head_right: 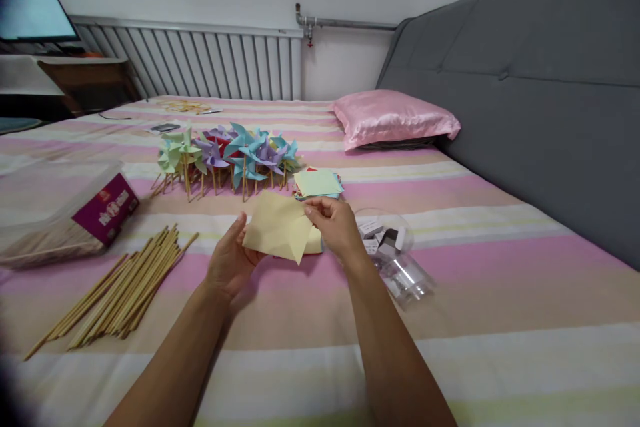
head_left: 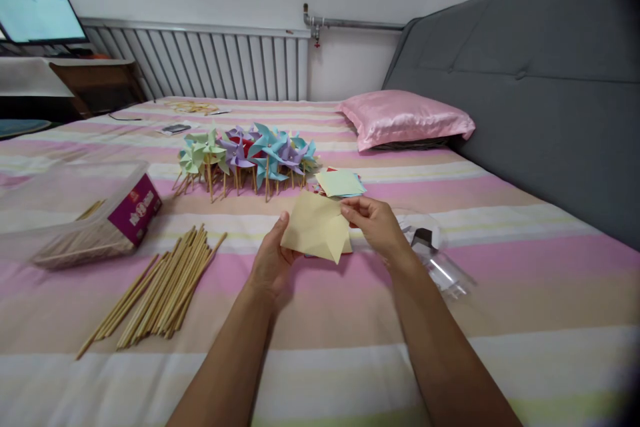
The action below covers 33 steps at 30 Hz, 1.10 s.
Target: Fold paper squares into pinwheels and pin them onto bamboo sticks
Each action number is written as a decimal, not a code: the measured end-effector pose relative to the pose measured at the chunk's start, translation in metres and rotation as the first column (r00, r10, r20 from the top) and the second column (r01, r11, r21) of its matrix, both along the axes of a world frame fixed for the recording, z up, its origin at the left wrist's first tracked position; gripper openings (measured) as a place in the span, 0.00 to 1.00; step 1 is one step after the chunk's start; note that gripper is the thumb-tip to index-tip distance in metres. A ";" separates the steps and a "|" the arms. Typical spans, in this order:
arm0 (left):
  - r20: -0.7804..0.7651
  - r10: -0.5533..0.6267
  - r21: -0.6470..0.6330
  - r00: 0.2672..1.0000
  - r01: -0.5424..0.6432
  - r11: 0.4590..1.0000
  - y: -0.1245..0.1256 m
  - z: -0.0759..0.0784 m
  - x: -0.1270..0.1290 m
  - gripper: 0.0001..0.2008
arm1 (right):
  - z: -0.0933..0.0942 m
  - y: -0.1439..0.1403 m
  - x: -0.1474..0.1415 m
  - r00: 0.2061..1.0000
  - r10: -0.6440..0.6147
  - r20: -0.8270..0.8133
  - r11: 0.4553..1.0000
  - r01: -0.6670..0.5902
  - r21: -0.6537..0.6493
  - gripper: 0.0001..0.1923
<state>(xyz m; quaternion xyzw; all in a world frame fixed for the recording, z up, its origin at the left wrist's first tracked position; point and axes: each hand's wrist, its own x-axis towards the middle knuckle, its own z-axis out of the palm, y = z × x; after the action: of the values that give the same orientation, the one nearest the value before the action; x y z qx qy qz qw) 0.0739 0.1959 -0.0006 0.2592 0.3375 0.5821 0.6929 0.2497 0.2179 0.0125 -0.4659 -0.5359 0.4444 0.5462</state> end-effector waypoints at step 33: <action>-0.174 0.011 0.041 0.985 -0.003 0.999 0.000 -0.008 0.004 0.14 | -0.003 -0.002 -0.001 0.974 0.126 0.191 0.991 -0.133 0.028 0.08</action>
<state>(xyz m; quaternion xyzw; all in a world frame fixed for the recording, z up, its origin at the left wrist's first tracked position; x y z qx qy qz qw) 0.0777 0.1959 -0.0087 0.3219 0.3856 0.5665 0.6533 0.2490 0.2156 0.0090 -0.4589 -0.6233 0.4220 0.4721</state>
